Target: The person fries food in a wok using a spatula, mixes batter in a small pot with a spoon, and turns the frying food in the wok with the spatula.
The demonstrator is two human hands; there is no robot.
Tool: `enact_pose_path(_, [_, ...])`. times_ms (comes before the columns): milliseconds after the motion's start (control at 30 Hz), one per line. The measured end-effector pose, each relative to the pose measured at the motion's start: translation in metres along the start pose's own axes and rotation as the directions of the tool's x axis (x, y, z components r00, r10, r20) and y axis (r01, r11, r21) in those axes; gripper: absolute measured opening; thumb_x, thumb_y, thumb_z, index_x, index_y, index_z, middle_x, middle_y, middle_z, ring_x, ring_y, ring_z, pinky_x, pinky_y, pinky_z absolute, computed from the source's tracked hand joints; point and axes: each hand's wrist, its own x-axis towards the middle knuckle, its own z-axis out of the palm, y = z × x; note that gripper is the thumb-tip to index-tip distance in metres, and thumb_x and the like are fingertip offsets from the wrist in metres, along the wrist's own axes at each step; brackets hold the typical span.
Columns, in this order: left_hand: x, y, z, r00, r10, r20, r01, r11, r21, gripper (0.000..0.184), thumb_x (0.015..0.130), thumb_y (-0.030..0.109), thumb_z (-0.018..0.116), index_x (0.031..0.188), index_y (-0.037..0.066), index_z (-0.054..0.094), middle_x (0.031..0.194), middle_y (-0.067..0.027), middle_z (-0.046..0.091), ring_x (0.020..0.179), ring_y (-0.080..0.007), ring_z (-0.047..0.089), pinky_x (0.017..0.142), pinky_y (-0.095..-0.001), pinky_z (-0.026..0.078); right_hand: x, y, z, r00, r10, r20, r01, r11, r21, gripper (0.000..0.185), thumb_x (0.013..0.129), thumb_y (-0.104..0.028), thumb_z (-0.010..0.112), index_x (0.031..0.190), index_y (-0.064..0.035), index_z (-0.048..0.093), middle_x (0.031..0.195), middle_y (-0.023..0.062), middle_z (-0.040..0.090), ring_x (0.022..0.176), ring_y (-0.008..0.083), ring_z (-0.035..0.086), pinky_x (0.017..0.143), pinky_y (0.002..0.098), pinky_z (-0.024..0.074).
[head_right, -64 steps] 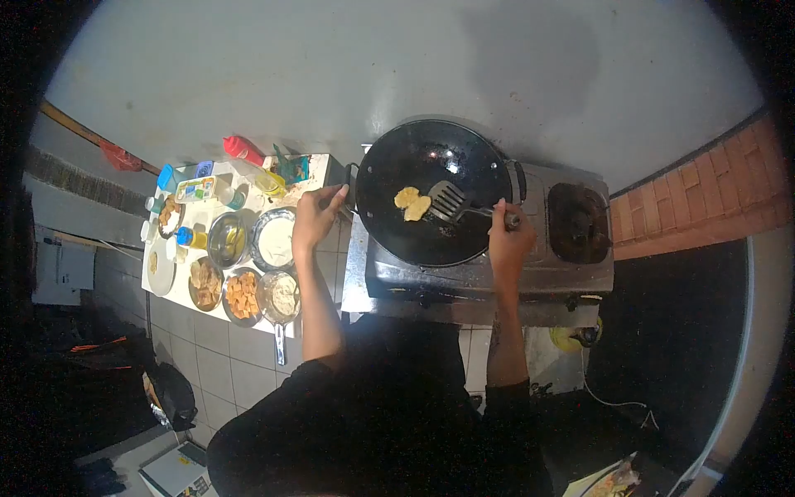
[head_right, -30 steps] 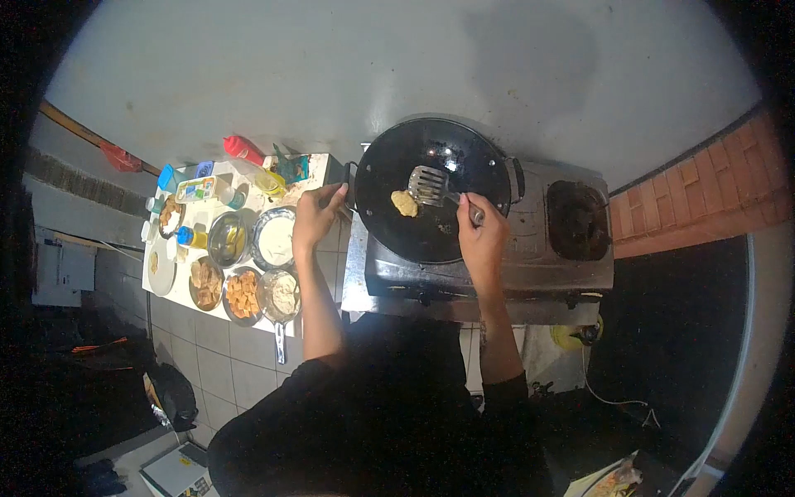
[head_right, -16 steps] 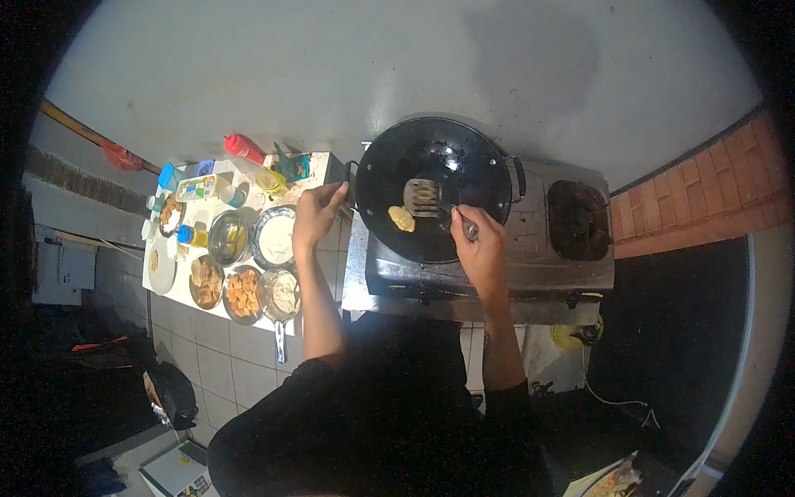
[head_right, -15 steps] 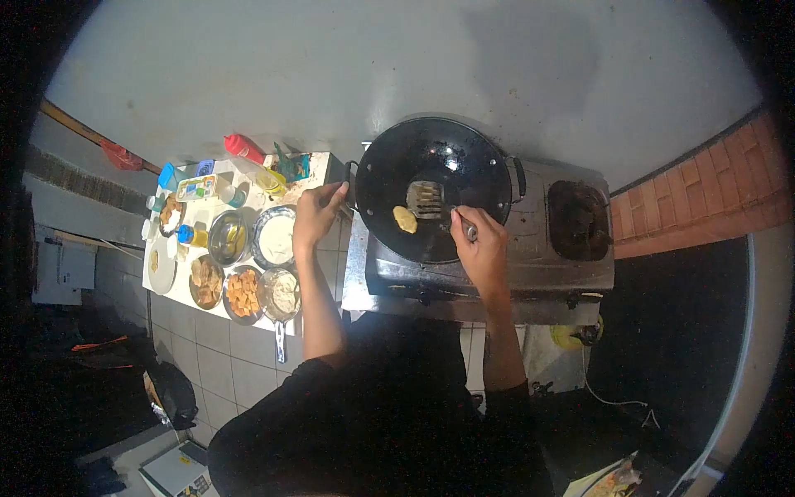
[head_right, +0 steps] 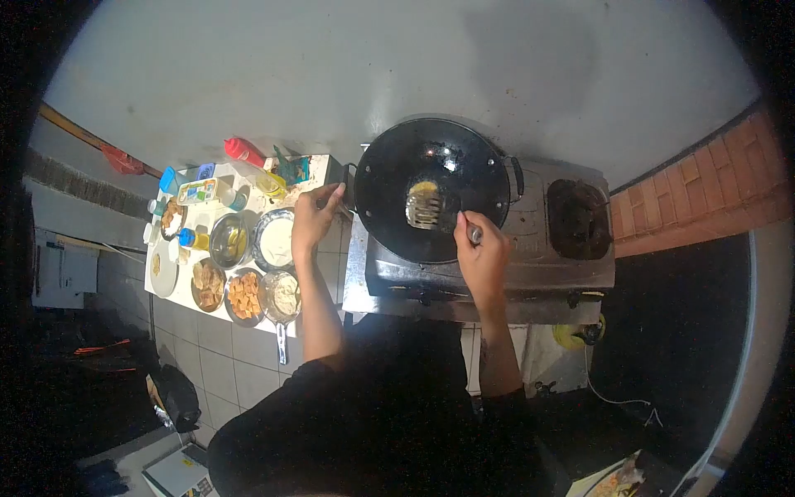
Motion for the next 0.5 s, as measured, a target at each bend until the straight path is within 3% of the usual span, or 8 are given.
enact_pose_path(200, [-0.001, -0.010, 0.005, 0.997, 0.063, -0.040, -0.063, 0.998, 0.012, 0.035, 0.089, 0.027, 0.069, 0.104, -0.005, 0.069, 0.075, -0.0150, 0.069, 0.066, -0.0154, 0.061, 0.063, -0.0303, 0.049, 0.008, 0.011, -0.015, 0.998, 0.058, -0.038, -0.061, 0.993, -0.098, 0.012, 0.087, -0.009, 0.069, 0.089, 0.0031, 0.067, 0.072, 0.0124, 0.066, 0.059, 0.0176, 0.063, 0.054, 0.0298, 0.0459])
enact_pose_path(267, [-0.004, -0.001, 0.002, 0.999, -0.032, 0.013, 0.032, 0.999, 0.029, 0.040, 0.092, 0.032, 0.065, 0.108, -0.004, 0.069, 0.095, -0.0203, 0.072, 0.089, -0.0246, 0.068, 0.082, -0.0352, 0.050, 0.010, 0.015, -0.023, 0.993, 0.096, -0.074, -0.105, 0.987, -0.124, 0.013, 0.087, -0.009, 0.068, 0.089, 0.0033, 0.067, 0.072, 0.0119, 0.066, 0.059, 0.0174, 0.063, 0.054, 0.0298, 0.0458])
enact_pose_path(333, [-0.005, 0.003, 0.003, 1.000, -0.030, -0.003, 0.030, 0.998, 0.050, 0.039, 0.092, 0.031, 0.065, 0.109, -0.004, 0.069, 0.095, -0.0201, 0.072, 0.087, -0.0242, 0.068, 0.081, -0.0348, 0.050, 0.012, 0.021, -0.030, 0.957, 0.215, -0.196, -0.220, 0.975, -0.006, 0.013, 0.087, -0.009, 0.067, 0.085, 0.0036, 0.068, 0.068, 0.0114, 0.065, 0.056, 0.0171, 0.061, 0.051, 0.0306, 0.0442])
enact_pose_path(400, [-0.006, 0.004, 0.005, 0.995, 0.020, -0.095, -0.019, 1.000, 0.006, 0.035, 0.089, 0.026, 0.069, 0.105, -0.005, 0.069, 0.068, -0.0124, 0.064, 0.062, -0.0146, 0.057, 0.060, -0.0301, 0.047, 0.018, 0.028, -0.033, 0.950, 0.224, -0.215, -0.230, 0.973, -0.004, 0.013, 0.087, -0.008, 0.067, 0.081, 0.0034, 0.068, 0.063, 0.0106, 0.063, 0.055, 0.0137, 0.060, 0.050, 0.0305, 0.0430])
enact_pose_path(500, [-0.003, 0.003, 0.007, 0.994, 0.047, -0.103, -0.039, 0.996, 0.075, 0.034, 0.089, 0.025, 0.070, 0.105, -0.005, 0.069, 0.068, -0.0123, 0.064, 0.061, -0.0145, 0.057, 0.059, -0.0300, 0.046, 0.024, 0.034, -0.029, 0.948, 0.214, -0.234, -0.228, 0.973, -0.035, 0.016, 0.087, -0.008, 0.066, 0.075, 0.0025, 0.067, 0.057, 0.0091, 0.060, 0.052, 0.0100, 0.056, 0.049, 0.0296, 0.0412])
